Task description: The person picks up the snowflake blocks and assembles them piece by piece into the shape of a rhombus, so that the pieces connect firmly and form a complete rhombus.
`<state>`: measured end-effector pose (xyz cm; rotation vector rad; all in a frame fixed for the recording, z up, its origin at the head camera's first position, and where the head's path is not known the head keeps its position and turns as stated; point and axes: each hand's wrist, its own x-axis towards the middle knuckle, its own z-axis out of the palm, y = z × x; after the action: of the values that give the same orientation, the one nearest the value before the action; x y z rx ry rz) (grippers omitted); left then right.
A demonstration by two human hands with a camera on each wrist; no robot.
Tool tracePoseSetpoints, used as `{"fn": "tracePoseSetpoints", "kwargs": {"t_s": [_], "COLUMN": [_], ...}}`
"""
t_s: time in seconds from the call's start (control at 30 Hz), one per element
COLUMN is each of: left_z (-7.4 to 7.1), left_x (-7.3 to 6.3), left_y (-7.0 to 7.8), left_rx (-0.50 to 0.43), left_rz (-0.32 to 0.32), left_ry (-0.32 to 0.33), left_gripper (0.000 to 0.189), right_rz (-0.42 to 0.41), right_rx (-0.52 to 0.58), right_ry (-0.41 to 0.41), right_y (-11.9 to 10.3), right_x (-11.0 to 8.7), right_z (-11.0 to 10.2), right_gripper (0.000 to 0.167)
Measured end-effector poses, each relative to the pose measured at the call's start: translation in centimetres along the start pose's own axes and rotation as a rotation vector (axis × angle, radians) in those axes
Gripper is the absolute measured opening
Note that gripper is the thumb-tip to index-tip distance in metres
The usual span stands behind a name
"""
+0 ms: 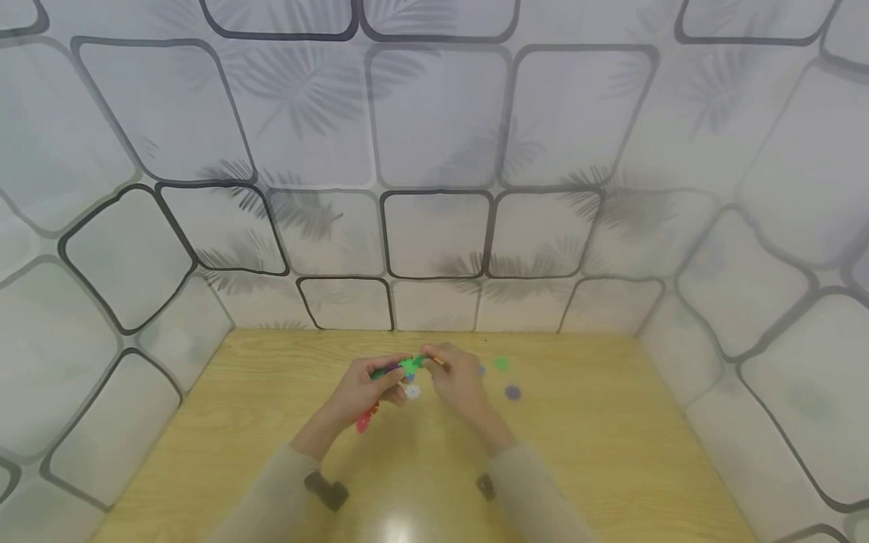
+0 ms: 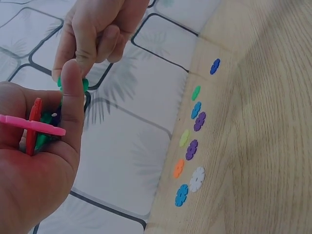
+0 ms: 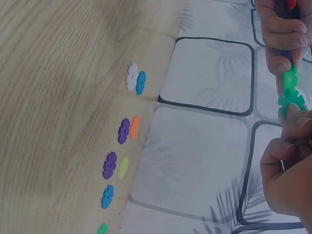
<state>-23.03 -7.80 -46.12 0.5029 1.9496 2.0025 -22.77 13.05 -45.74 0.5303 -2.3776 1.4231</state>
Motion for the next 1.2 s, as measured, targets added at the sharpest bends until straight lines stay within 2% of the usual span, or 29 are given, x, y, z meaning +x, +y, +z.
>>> {"fn": "tracePoseSetpoints", "kwargs": {"t_s": [0.27, 0.37, 0.53, 0.67, 0.8, 0.93, 1.1, 1.2], "left_z": [0.1, 0.2, 0.3, 0.0, -0.4, -0.6, -0.3, 0.0], "left_x": [0.0, 0.0, 0.0, -0.1, -0.1, 0.0, 0.1, 0.1], "left_y": [0.1, 0.1, -0.1, -0.3, -0.3, 0.0, 0.5, 0.7], "left_rx": [-0.004, 0.011, 0.092, 0.15, 0.143, 0.117, 0.101, 0.124], "left_rz": [0.002, 0.008, 0.012, 0.03, 0.036, 0.03, 0.017, 0.026], "left_ry": [-0.014, -0.006, 0.002, -0.045, -0.096, -0.113, -0.101, -0.065], "left_gripper": [0.045, 0.045, 0.044, 0.05, 0.056, 0.051, 0.046, 0.043], "right_rz": [-0.011, 0.009, 0.088, 0.12, 0.087, 0.046, -0.007, -0.013], "right_rx": [0.025, 0.04, 0.1, 0.145, 0.167, 0.173, 0.171, 0.175], "right_ry": [-0.017, -0.03, -0.079, -0.12, -0.135, -0.156, -0.185, -0.18], "right_y": [0.3, 0.4, 0.6, 1.1, 1.4, 1.5, 1.6, 1.5], "right_x": [-0.1, -0.1, -0.3, -0.1, 0.1, 0.2, 0.4, 0.5], "right_z": [-0.1, -0.2, -0.5, -1.0, -1.3, -1.5, -1.3, -1.0], "right_gripper": [0.025, 0.025, 0.026, 0.025, 0.022, 0.02, 0.02, 0.02]}}
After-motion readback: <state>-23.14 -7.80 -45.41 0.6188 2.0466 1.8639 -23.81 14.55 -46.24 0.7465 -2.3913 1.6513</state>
